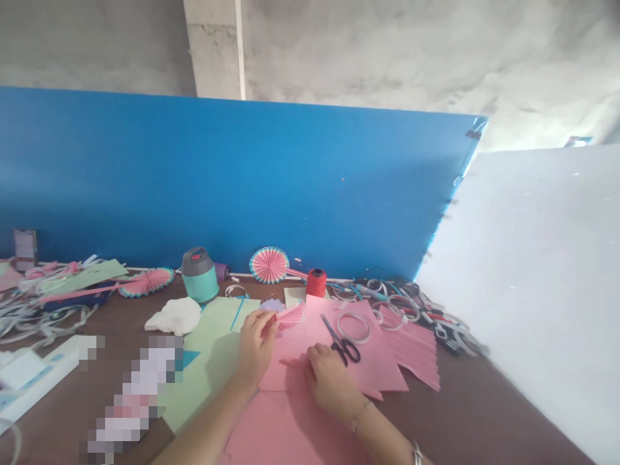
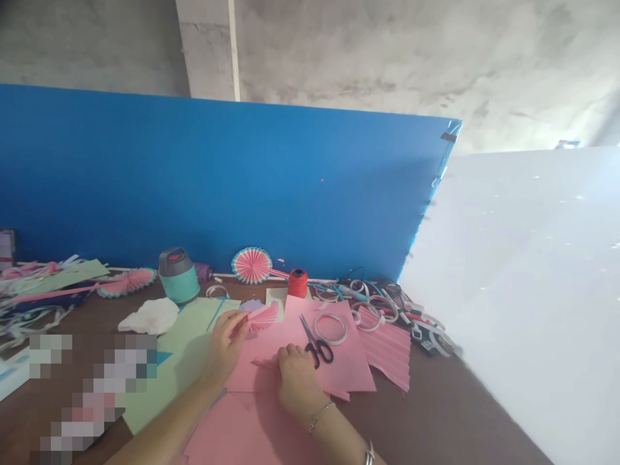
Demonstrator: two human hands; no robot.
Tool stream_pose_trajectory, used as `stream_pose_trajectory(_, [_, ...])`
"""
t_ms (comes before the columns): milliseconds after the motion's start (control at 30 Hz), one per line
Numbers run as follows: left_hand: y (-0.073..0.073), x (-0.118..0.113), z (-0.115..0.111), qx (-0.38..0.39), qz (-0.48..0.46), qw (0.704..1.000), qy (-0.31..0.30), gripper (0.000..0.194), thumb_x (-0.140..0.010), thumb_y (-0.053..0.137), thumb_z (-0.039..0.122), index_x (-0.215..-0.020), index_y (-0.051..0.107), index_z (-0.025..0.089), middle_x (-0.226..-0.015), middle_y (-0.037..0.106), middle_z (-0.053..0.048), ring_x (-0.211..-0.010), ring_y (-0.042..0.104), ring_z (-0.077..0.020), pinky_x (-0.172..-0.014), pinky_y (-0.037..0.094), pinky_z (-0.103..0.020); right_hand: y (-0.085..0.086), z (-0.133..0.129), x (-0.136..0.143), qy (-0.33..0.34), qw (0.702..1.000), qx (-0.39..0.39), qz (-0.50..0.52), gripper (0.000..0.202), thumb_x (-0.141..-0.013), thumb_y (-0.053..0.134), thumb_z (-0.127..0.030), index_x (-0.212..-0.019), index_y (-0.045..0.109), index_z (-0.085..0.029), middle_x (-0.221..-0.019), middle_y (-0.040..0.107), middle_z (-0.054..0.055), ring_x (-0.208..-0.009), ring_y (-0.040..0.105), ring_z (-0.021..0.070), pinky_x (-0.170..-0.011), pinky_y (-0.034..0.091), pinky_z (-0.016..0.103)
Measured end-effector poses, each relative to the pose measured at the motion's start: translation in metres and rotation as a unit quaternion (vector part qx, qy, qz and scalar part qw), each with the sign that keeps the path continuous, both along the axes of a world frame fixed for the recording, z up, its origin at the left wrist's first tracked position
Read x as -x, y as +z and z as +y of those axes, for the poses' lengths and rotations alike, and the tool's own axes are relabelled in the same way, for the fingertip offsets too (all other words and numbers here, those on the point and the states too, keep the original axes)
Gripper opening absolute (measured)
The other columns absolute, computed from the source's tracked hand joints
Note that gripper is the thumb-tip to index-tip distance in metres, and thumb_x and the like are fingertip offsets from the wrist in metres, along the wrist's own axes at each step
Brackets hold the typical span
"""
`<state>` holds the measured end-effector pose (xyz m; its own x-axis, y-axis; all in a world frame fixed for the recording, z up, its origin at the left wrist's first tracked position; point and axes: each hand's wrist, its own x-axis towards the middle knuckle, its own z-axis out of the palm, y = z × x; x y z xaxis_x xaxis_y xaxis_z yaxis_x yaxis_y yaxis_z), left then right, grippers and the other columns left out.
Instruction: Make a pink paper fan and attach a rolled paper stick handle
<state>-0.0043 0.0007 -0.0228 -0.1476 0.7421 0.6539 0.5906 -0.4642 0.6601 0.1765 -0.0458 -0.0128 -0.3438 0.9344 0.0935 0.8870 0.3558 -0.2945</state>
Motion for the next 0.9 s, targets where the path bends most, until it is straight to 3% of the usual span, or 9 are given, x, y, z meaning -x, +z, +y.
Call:
stream_pose_trajectory(167, [0.000, 0.001, 0.001, -0.003, 0.010, 1.000, 0.000, 0.025, -0.086, 0.049, 0.031, -0.100, 0.067, 0.020, -0.094, 0.062, -0.007, -0.092, 0.059, -0.0209, -0.081, 0.050, -0.036, -0.003, 0.002, -0.004, 0.013, 0.996, 0.018, 0.091, 0.037, -0.072, 0.042, 0.001, -0.105, 0.054, -0.013, -0.089, 0.062, 0.008, -0.087, 0.056, 0.0223, -0.073, 0.036, 0.029])
stream_pose_trajectory(233, [0.001, 0.001, 0.001, -0.009, 0.028, 1.000, 0.003, 0.024, -0.085, 0.050, 0.031, -0.099, 0.067, 0.021, -0.094, 0.063, -0.007, -0.092, 0.059, -0.0213, -0.082, 0.049, -0.036, -0.001, 0.004, -0.007, 0.029, 0.992, 0.002, 0.126, 0.038, -0.071, 0.042, 0.001, -0.102, 0.055, -0.014, -0.091, 0.062, 0.008, -0.087, 0.057, 0.0212, -0.073, 0.037, 0.028])
stream_pose_trajectory(333, [0.003, 0.001, -0.002, -0.013, 0.088, 0.996, -0.002, 0.022, -0.085, 0.051, 0.028, -0.098, 0.067, 0.023, -0.096, 0.064, -0.007, -0.093, 0.058, -0.0223, -0.084, 0.046, -0.038, 0.008, 0.007, -0.012, 0.053, 0.979, -0.053, 0.190, 0.026, -0.076, 0.039, -0.002, -0.086, 0.057, -0.017, -0.089, 0.060, 0.005, -0.077, 0.056, 0.0168, -0.068, 0.038, 0.026])
stream_pose_trajectory(467, [0.012, -0.002, -0.010, -0.017, 0.177, 0.984, -0.030, 0.023, -0.087, 0.048, 0.026, -0.102, 0.065, 0.024, -0.098, 0.065, -0.006, -0.098, 0.055, -0.0223, -0.092, 0.038, -0.041, 0.025, 0.005, -0.021, 0.072, 0.961, -0.123, 0.239, 0.014, -0.087, 0.042, -0.016, -0.080, 0.054, -0.019, -0.074, 0.056, 0.001, -0.063, 0.050, 0.0137, -0.060, 0.037, 0.025])
stream_pose_trajectory(633, [0.023, -0.007, -0.019, -0.040, 0.234, 0.971, -0.039, 0.025, -0.088, 0.045, 0.022, -0.102, 0.065, 0.027, -0.101, 0.066, -0.003, -0.104, 0.053, -0.0209, -0.107, 0.021, -0.046, 0.041, 0.000, -0.026, 0.109, 0.942, -0.215, 0.235, 0.019, -0.092, 0.037, -0.018, -0.084, 0.054, -0.019, -0.076, 0.056, 0.004, -0.072, 0.050, 0.0170, -0.068, 0.037, 0.030])
stream_pose_trajectory(900, [0.026, -0.010, -0.023, -0.038, 0.252, 0.962, -0.101, 0.023, -0.090, 0.045, 0.021, -0.103, 0.062, 0.027, -0.097, 0.066, 0.000, -0.102, 0.053, -0.0173, -0.109, 0.015, -0.042, 0.034, 0.011, -0.027, 0.033, 0.970, -0.077, 0.228, 0.017, -0.086, 0.045, -0.021, -0.074, 0.058, -0.019, -0.072, 0.061, 0.001, -0.070, 0.052, 0.0163, -0.073, 0.038, 0.033])
